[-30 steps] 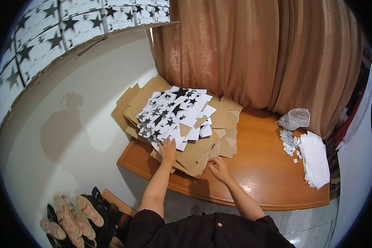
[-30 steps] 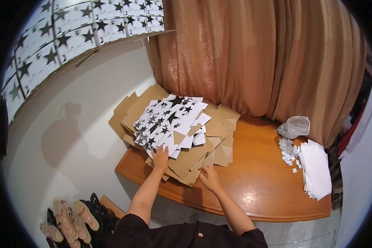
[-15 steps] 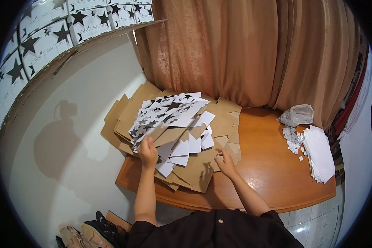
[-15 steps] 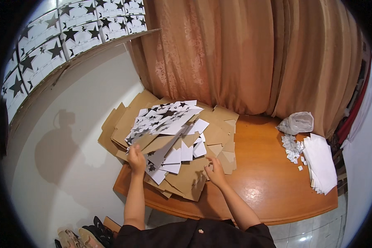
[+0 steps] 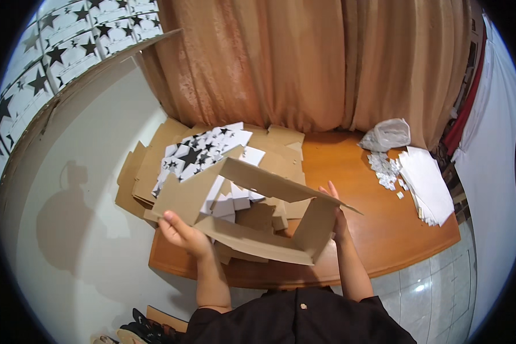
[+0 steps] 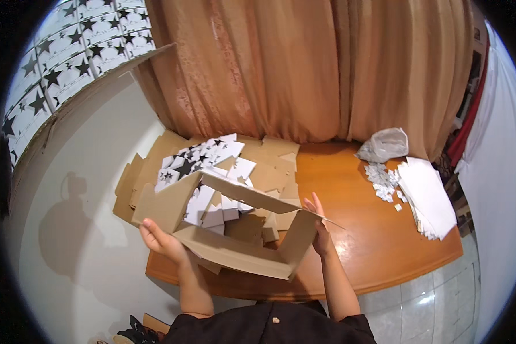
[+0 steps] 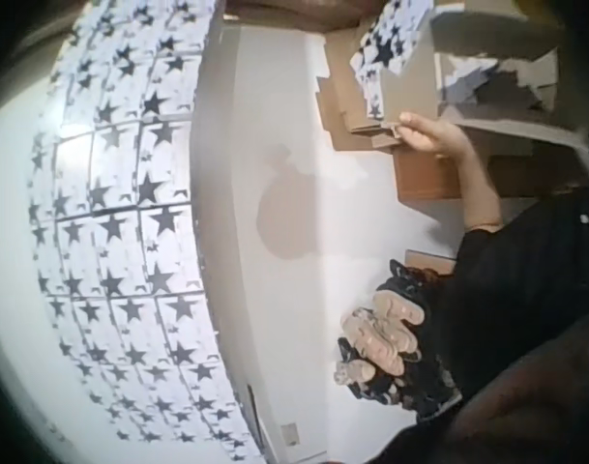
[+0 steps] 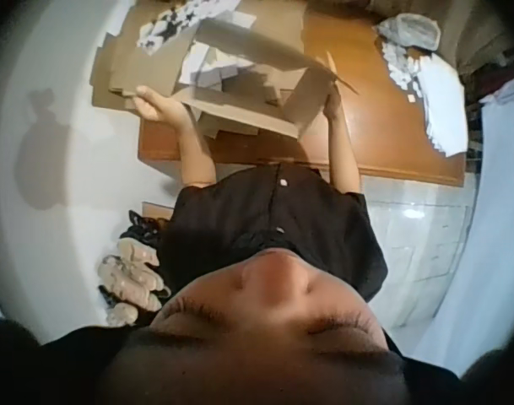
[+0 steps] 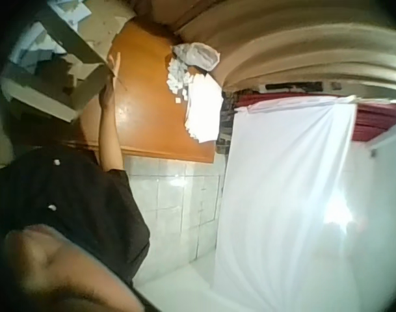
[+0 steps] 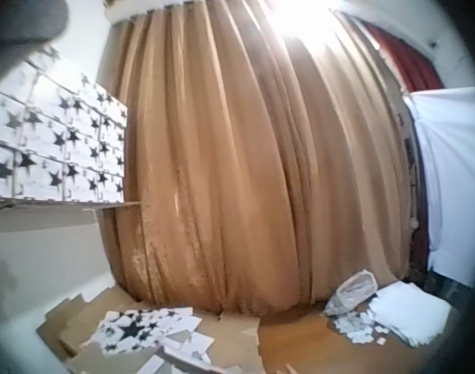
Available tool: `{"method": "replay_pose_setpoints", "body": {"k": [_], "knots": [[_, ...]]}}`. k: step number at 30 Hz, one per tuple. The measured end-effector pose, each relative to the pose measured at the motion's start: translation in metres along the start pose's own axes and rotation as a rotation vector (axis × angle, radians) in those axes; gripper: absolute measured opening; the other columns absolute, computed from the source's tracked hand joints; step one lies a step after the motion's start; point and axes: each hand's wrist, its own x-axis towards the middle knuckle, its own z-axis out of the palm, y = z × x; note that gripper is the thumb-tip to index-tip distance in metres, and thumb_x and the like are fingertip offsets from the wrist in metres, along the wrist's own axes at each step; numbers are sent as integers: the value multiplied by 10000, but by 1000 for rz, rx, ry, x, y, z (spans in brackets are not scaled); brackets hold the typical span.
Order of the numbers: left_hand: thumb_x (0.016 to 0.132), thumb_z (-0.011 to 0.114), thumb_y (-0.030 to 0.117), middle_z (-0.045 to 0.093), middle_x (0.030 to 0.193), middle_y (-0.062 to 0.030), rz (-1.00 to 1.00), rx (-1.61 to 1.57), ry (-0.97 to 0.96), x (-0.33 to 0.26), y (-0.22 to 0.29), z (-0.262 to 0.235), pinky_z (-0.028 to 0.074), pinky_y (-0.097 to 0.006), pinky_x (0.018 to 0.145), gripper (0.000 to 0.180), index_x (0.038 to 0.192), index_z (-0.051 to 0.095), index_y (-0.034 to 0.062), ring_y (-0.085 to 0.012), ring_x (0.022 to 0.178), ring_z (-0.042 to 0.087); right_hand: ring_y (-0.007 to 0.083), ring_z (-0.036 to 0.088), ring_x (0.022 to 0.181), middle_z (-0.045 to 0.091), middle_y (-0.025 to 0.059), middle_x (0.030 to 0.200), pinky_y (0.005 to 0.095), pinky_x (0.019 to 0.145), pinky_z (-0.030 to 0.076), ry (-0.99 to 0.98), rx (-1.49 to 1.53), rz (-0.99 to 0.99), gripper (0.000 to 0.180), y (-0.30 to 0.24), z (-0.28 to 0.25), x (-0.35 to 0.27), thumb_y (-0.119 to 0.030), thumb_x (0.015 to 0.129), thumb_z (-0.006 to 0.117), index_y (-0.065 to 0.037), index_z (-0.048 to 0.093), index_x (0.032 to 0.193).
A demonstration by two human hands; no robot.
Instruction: Assembling cardboard shoeboxes, lining them with tissue paper, adding labels, and placing them on a storage shelf.
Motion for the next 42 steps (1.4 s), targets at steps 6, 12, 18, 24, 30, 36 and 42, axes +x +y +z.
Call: {"method": "replay_pose_setpoints", "body": {"k": [6, 12, 18, 24, 30, 36, 42], "knots": [[967, 416, 285, 525, 1141, -117, -337, -370, -240, -68, 23, 38, 410, -322, 886, 374, 1180, 442, -21, -184, 1026, 514, 194, 573, 935, 587, 102, 1017, 293, 807, 453, 360, 171, 112, 398, -39, -65, -40, -312, 878, 442, -41, 498, 1166], [969, 215, 465, 547, 1114, -121, -505, -979, -907, -89, -8, 52, 381, -360, 949, 570, 1126, 511, 3, -238, 1024, 535, 147, 558, 768, 582, 57, 877, 278, 676, 456, 571, 80, 89, 307, -81, -102, -76, -300, 886, 463, -57, 515, 1065], [915, 389, 525, 577, 1078, -75, -1284, 64, -1100, -136, -59, 55, 448, -346, 850, 582, 1178, 520, 22, -203, 934, 579, 123, 510, 814, 538, 39, 899, 273, 702, 422, 534, -61, 90, 301, -78, -149, -104, -269, 900, 462, -30, 513, 1076], [891, 372, 594, 610, 849, -107, -1218, 37, -1054, -172, -27, 69, 488, -288, 590, 631, 1070, 568, 22, -168, 685, 592, 149, 507, 913, 552, 52, 989, 281, 821, 392, 272, -218, 107, 448, -85, -179, -121, -396, 905, 470, -10, 505, 1130], [876, 392, 612, 505, 570, 6, -1137, 182, -1007, -189, -35, 76, 431, -269, 443, 557, 896, 583, 89, -122, 432, 476, 176, 561, 900, 581, 77, 977, 302, 772, 473, 483, 15, -56, 617, -59, -180, -120, -497, 882, 435, -21, 424, 1273], [901, 385, 561, 506, 578, -45, -1149, 77, -835, -214, -54, 75, 444, -287, 413, 557, 774, 568, 50, -152, 457, 494, 190, 566, 640, 576, 66, 806, 300, 515, 469, 138, 609, 410, 521, -57, -205, -125, -521, 833, 492, -64, 540, 1079], [934, 392, 425, 605, 741, -84, -894, 70, -720, -224, -150, 49, 474, -304, 653, 510, 819, 646, -3, -205, 644, 575, 178, 558, 718, 568, 75, 809, 295, 577, 468, 420, 211, 424, 551, -67, -186, -126, -546, 754, 575, -61, 545, 1015]]}}
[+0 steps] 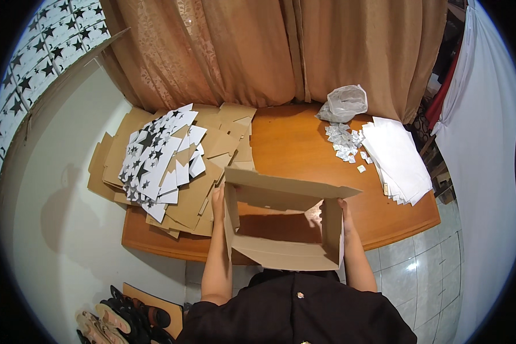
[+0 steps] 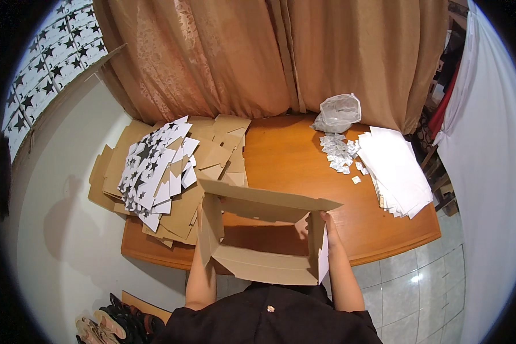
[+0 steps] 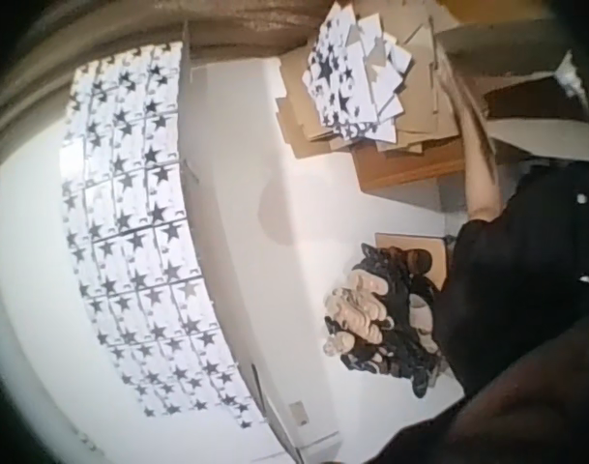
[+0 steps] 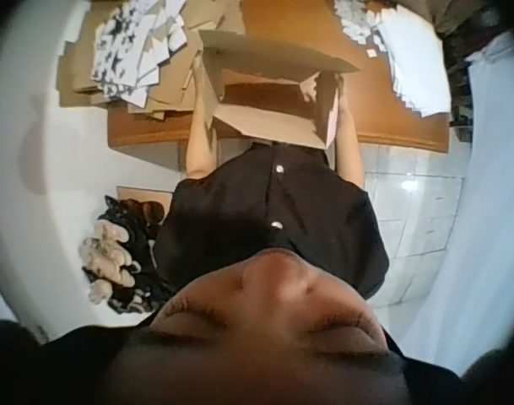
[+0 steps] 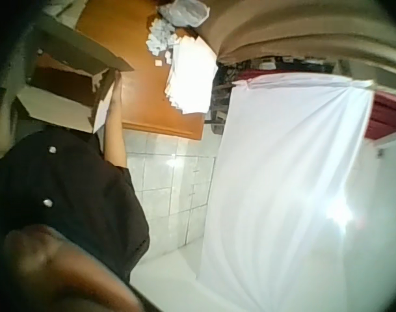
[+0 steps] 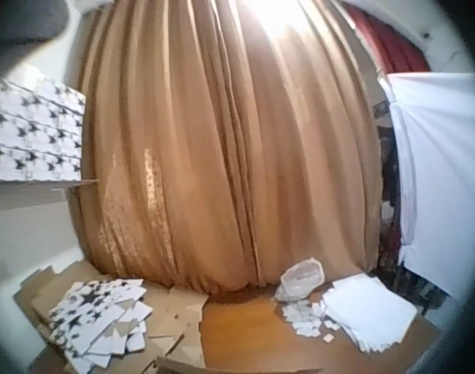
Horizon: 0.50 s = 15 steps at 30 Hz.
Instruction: Assembling cardboard shoeboxes, lining them with tissue paper, adding labels, and placing them on a storage shelf.
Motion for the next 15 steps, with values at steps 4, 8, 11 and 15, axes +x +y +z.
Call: {"method": "replay_pose_setpoints", "body": {"k": [4, 8, 11, 15], "knots": [[923, 440, 351, 641, 809, -88, 773, 559, 281, 24, -44, -25, 436, -283, 730, 433, 862, 651, -22, -206, 733, 580, 194, 558, 752, 569, 91, 863, 323, 653, 483, -54, -79, -37, 598, 1, -20, 12, -570, 732, 592, -64, 538, 1047], [907, 472, 324, 644, 861, -124, 196, 260, -51, 18, -48, -39, 444, -294, 684, 367, 878, 628, -7, -230, 724, 598, 198, 558, 860, 572, 101, 993, 328, 777, 460, -46, -243, 24, 617, -10, -9, 6, -551, 796, 527, -43, 508, 1146], [902, 479, 318, 636, 838, -136, 75, 515, -2, -13, 2, 12, 450, -326, 648, 320, 948, 575, 16, -246, 704, 601, 184, 543, 933, 569, 102, 1055, 301, 807, 438, 65, -282, 4, 629, -26, -14, 5, -542, 831, 474, -34, 485, 1203], [897, 478, 320, 622, 791, -135, 135, 640, 90, -35, -41, 7, 451, -369, 669, 271, 994, 501, 69, -248, 727, 603, 181, 540, 911, 572, 102, 1042, 298, 754, 450, -27, -156, 51, 599, -27, -6, 15, -520, 844, 448, -51, 484, 1213]]}}
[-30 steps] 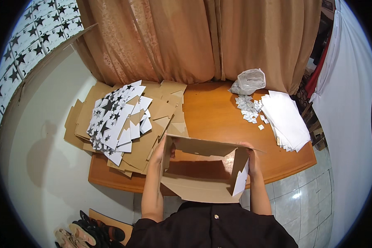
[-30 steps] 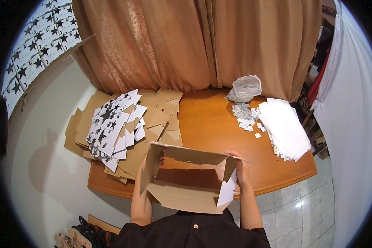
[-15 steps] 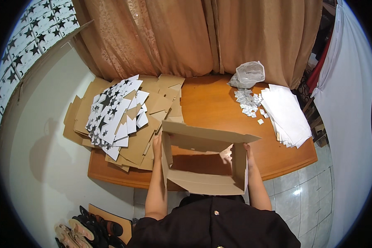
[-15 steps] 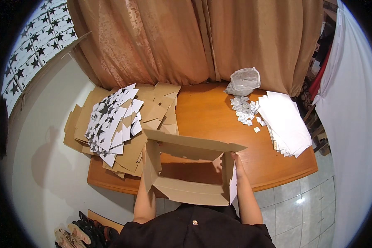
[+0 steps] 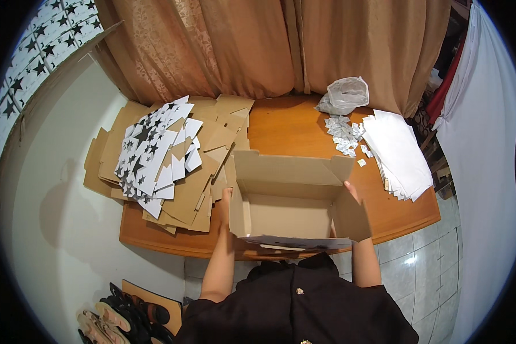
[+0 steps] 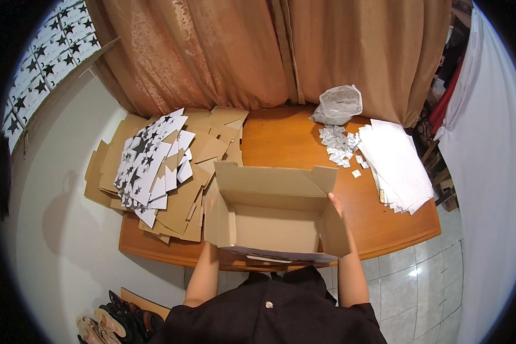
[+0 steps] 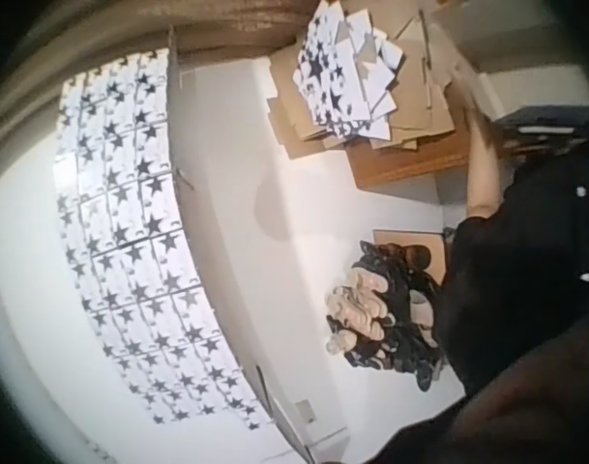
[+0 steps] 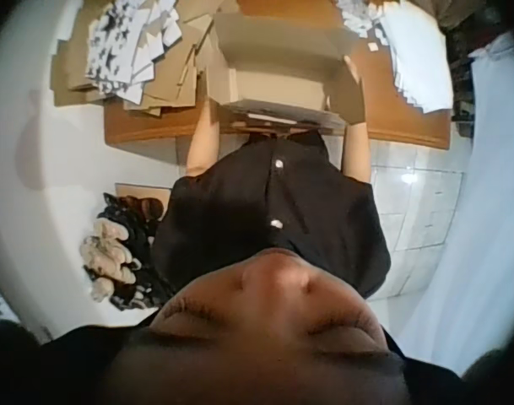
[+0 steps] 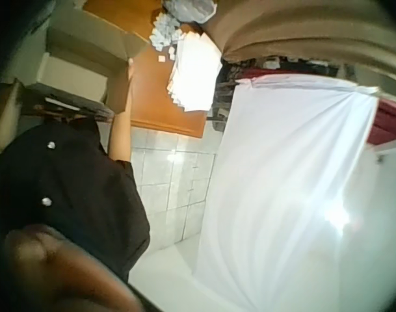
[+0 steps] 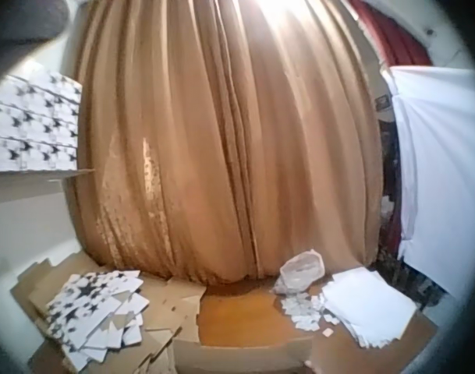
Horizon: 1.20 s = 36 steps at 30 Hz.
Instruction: Assembling cardboard shoeboxes, lining them with tissue paper, adding labels, and placing them on a storage shelf.
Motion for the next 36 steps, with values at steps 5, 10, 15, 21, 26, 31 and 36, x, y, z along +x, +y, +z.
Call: {"method": "replay_pose_setpoints", "body": {"k": [5, 10, 15, 21, 26, 31, 36], "knots": [[901, 469, 328, 640, 886, -108, -366, -533, -233, 2, -41, 48, 459, -362, 718, 299, 1017, 555, 66, -223, 796, 606, 178, 542, 861, 566, 74, 1031, 310, 709, 464, 160, -42, -50, 450, 43, -49, 49, -418, 864, 466, -91, 506, 1171], [924, 449, 334, 631, 957, -79, -103, -521, -209, 3, -128, 32, 477, -333, 723, 346, 1070, 564, 43, -171, 822, 593, 175, 490, 1008, 538, 57, 1126, 339, 858, 407, 72, -26, 1, 417, 67, -40, 68, -389, 871, 477, -131, 501, 1198], [958, 379, 335, 567, 1053, -98, -144, -559, -283, 4, -16, 4, 446, -293, 816, 428, 1206, 478, 1, -192, 941, 560, 259, 320, 1252, 347, 129, 1369, 366, 976, 309, 232, -192, -125, 679, 29, -26, 14, -414, 801, 548, -143, 320, 1380], [929, 398, 360, 487, 1148, -104, 111, -689, -175, -30, 67, -20, 323, -349, 974, 451, 1204, 453, 7, -192, 1118, 434, 346, 260, 1301, 228, 161, 1420, 433, 1073, 211, 6, -429, -433, 845, 26, 7, -22, -308, 727, 668, -66, 221, 1402], [816, 563, 263, 489, 1133, -138, 345, -324, 40, -51, 118, -24, 321, -380, 979, 460, 1179, 451, 3, -242, 1121, 429, 313, 309, 1290, 308, 182, 1396, 395, 1051, 265, 189, -616, -529, 581, 49, 4, -33, -157, 876, 533, 12, 271, 1366], [687, 707, 140, 430, 1187, -173, 537, -12, -35, -54, 189, -29, 363, -382, 951, 581, 1186, 434, 24, -297, 1106, 444, 320, 457, 1187, 485, 227, 1252, 349, 992, 342, 361, -695, -642, 394, 64, -21, -44, -54, 917, 428, 39, 397, 1298], [688, 716, 115, 418, 1223, -152, 133, -652, -175, -25, 171, 40, 329, -361, 976, 708, 1292, 352, 53, -249, 1176, 393, 317, 452, 1196, 480, 225, 1259, 359, 989, 350, 323, -765, -633, 512, 65, -29, -60, 16, 835, 501, 20, 363, 1328]]}}
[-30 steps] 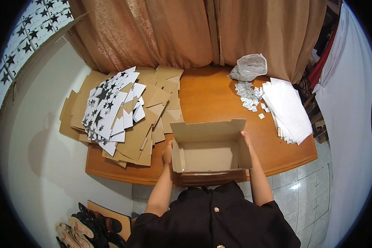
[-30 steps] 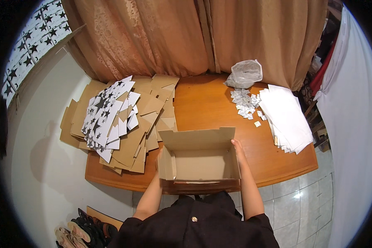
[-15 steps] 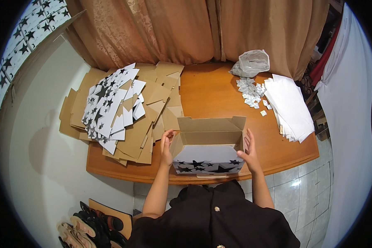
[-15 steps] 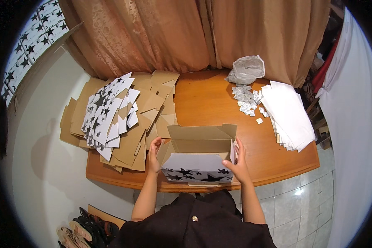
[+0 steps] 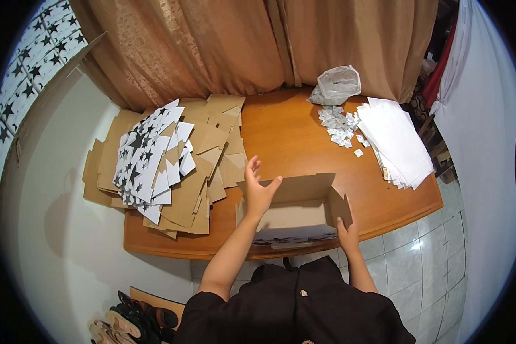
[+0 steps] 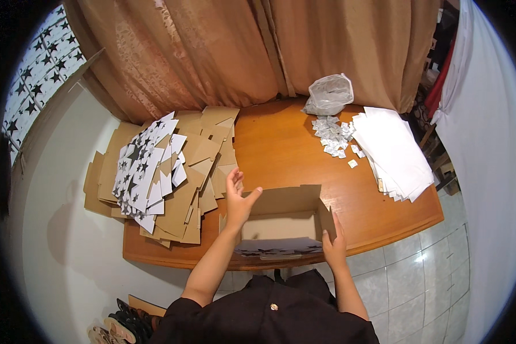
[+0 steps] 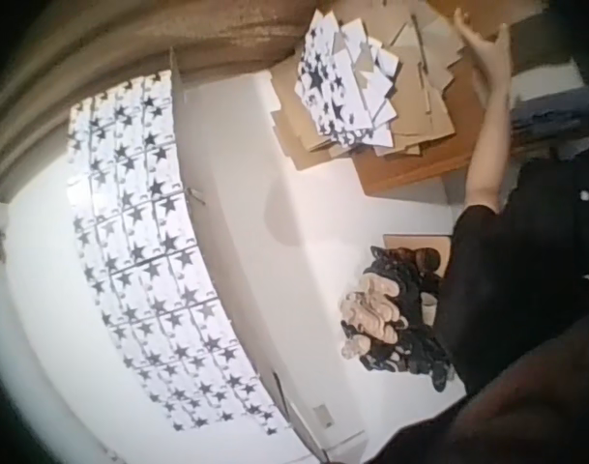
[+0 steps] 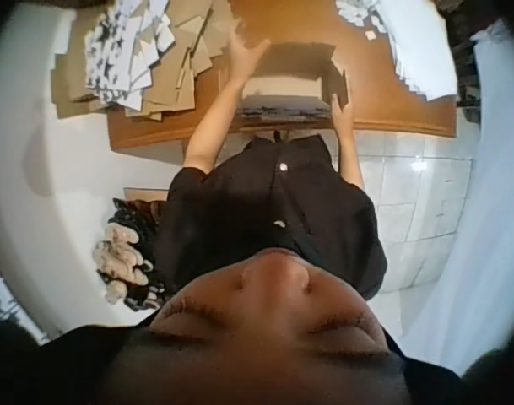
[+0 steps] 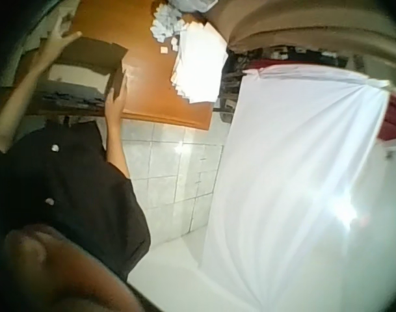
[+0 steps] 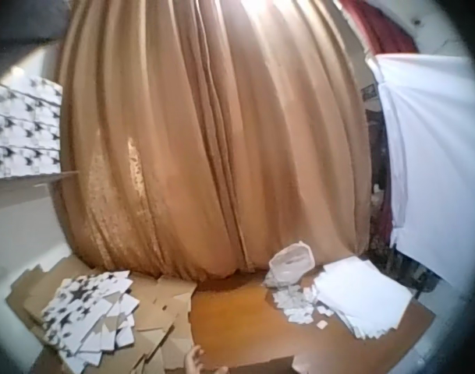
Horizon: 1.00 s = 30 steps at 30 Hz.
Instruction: Assembling cardboard shoeboxes, lining them with tissue paper, adding labels, and placing them on a storage shelf.
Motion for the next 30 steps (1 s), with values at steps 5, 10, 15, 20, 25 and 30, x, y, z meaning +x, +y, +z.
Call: {"method": "replay_pose_setpoints", "body": {"k": [5, 10, 15, 20, 25, 30], "knots": [[664, 744, 204, 388, 1300, -159, 299, 1044, -260, -12, -27, -9, 159, -523, 1070, 864, 1379, 270, 103, -306, 1259, 335, 294, 353, 1279, 423, 217, 1307, 362, 1014, 329, -113, 210, 365, 686, -24, -7, 1, -42, 789, 608, -22, 271, 1386], [691, 721, 200, 501, 1239, -108, 257, 1182, -400, -29, -17, -17, 93, -561, 1070, 717, 1326, 390, 164, -259, 1193, 440, 270, 483, 1135, 513, 221, 1190, 345, 939, 375, -143, 161, 279, 418, 9, 4, -11, -259, 941, 456, 47, 462, 1226], [778, 621, 87, 640, 1055, -48, 436, 1094, -607, -37, -35, -53, 314, -534, 988, 317, 1090, 612, 143, -211, 971, 600, 262, 519, 1066, 571, 203, 1100, 344, 917, 382, -7, 139, 495, 446, 15, 7, -22, -319, 952, 433, 86, 523, 1116], [840, 542, 121, 553, 1231, -66, 282, 1005, -807, -59, -49, -70, 388, -512, 930, 284, 1108, 621, 175, -247, 1145, 515, 176, 532, 939, 586, 119, 999, 298, 840, 415, 52, 220, 471, 478, 17, 11, -25, -385, 945, 442, 60, 546, 1085], [837, 548, 123, 472, 1320, -74, 301, 1208, -895, -60, -40, -73, 344, -525, 967, 278, 1097, 633, 172, -248, 1235, 420, 285, 396, 1227, 506, 173, 1241, 425, 1037, 252, 79, 126, -24, 402, -4, 17, -15, -281, 915, 480, -5, 512, 1205], [842, 547, 128, 463, 1326, -71, 354, 1217, -870, -62, -34, -73, 302, -521, 1004, 264, 1084, 644, 169, -247, 1263, 382, 277, 302, 1312, 483, 66, 1311, 634, 1019, 40, -511, -434, -171, 376, -34, -10, 0, -364, 919, 411, -172, 566, 1203]]}}
